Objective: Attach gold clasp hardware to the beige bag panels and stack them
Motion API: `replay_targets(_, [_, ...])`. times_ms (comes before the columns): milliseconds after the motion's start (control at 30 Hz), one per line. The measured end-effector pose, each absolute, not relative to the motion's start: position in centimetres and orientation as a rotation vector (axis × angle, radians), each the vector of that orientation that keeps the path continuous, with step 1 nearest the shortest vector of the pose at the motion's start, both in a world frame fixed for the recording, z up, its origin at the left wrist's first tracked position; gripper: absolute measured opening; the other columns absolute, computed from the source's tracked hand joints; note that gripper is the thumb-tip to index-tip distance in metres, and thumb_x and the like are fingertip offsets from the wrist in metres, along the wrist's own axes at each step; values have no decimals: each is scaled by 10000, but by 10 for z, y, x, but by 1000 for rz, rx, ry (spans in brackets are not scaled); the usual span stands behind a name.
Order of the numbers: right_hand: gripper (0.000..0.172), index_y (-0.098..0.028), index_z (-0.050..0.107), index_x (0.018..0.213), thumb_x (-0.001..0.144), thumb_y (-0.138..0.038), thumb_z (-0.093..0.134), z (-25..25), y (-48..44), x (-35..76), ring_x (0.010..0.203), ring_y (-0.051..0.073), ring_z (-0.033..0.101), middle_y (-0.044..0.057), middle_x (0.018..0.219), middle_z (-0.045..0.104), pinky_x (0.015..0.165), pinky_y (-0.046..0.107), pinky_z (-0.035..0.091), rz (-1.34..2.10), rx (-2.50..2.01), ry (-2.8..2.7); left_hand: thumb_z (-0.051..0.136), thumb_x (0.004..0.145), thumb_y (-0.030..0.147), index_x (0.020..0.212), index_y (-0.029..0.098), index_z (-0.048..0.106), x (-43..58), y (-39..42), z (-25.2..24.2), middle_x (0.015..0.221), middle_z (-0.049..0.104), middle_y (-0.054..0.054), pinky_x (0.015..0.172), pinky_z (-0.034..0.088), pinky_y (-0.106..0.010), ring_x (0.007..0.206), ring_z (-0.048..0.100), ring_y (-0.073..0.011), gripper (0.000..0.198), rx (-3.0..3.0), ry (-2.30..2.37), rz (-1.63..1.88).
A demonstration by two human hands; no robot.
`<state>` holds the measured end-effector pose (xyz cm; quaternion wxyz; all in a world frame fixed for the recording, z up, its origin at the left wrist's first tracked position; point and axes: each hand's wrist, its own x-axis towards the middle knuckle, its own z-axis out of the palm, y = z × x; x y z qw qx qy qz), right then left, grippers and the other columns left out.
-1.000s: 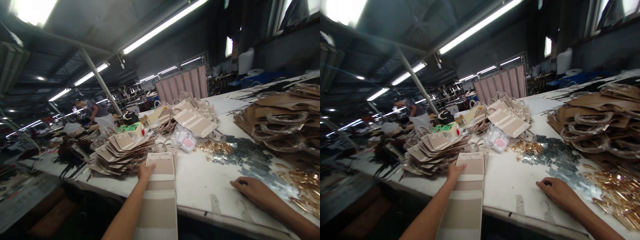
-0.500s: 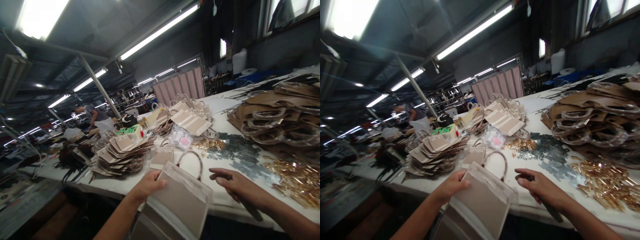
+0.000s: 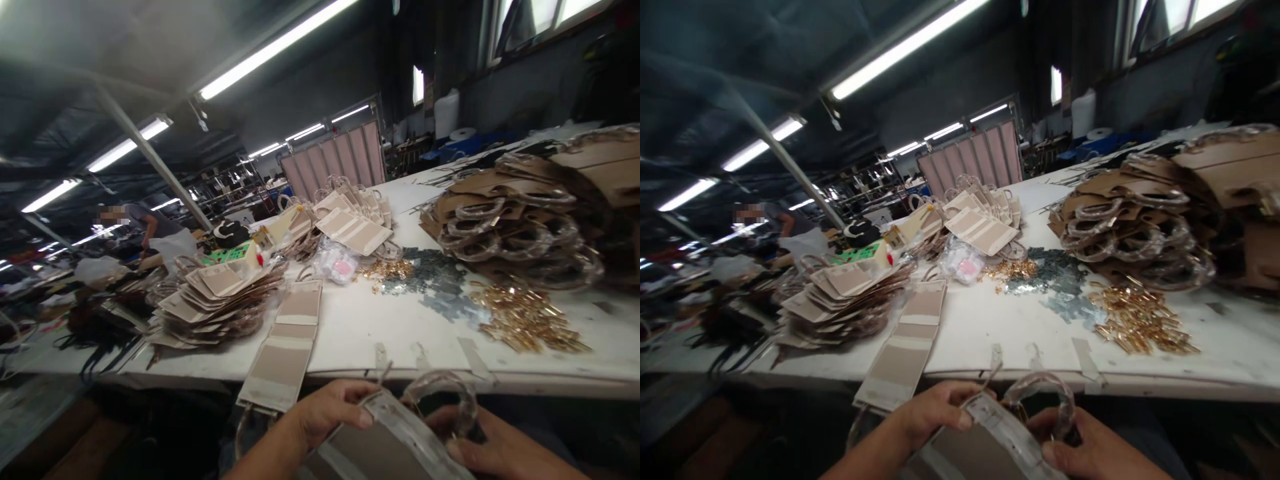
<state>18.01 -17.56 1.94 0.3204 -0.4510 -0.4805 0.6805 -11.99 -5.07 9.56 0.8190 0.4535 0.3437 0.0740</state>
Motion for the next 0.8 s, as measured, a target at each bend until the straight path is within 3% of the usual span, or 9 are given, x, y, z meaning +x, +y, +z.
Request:
replay_targets(100, [835,-183,726,1280,788,-857,693,13,-193,183,628,138,537,91,1000,705,522,220,423,1768,-1251,-1229,943,641,354,1207,168,752,-97,-41,96,1143,757,-94,951,458,-303,1036,676,-228,625,1103,719,228])
replay_targets(200, [823,-155,729,1205,781,-860,699,12,-204,183,579,129,486,50,859,658,495,226,412,1679,-1402,-1111,909,703,442,1131,159,731,-71,-26,86,1024,746,-72,852,460,-287,910,654,-199,543,1290,789,253])
replay_targets(367, [679,-143,711,899,831,-817,681,13,-207,174,539,131,462,16,708,575,476,240,385,1493,-1480,-1017,764,768,447,908,151,703,-23,2,58,772,676,-8,690,402,-253,726,577,-150,333,1663,895,306])
replay_targets(600, [675,-143,707,938,870,-801,575,-7,-201,166,447,167,468,-16,498,501,463,269,401,1453,-1739,-816,731,732,298,790,156,728,20,35,27,667,651,20,592,359,-240,634,546,-138,154,1841,943,255])
replay_targets(700, [566,-167,751,1038,918,-696,589,-6,-204,179,732,268,686,69,765,712,677,343,552,1248,-1808,-1186,731,753,285,830,175,770,29,38,21,692,677,14,604,361,-249,654,559,-147,139,1897,993,265])
replay_targets(800, [376,-229,786,996,956,-561,612,7,-200,200,1035,315,714,92,1103,771,961,410,542,864,-1922,-1457,743,783,304,852,196,795,35,41,18,726,707,5,617,365,-260,668,575,-157,139,1934,1027,262])
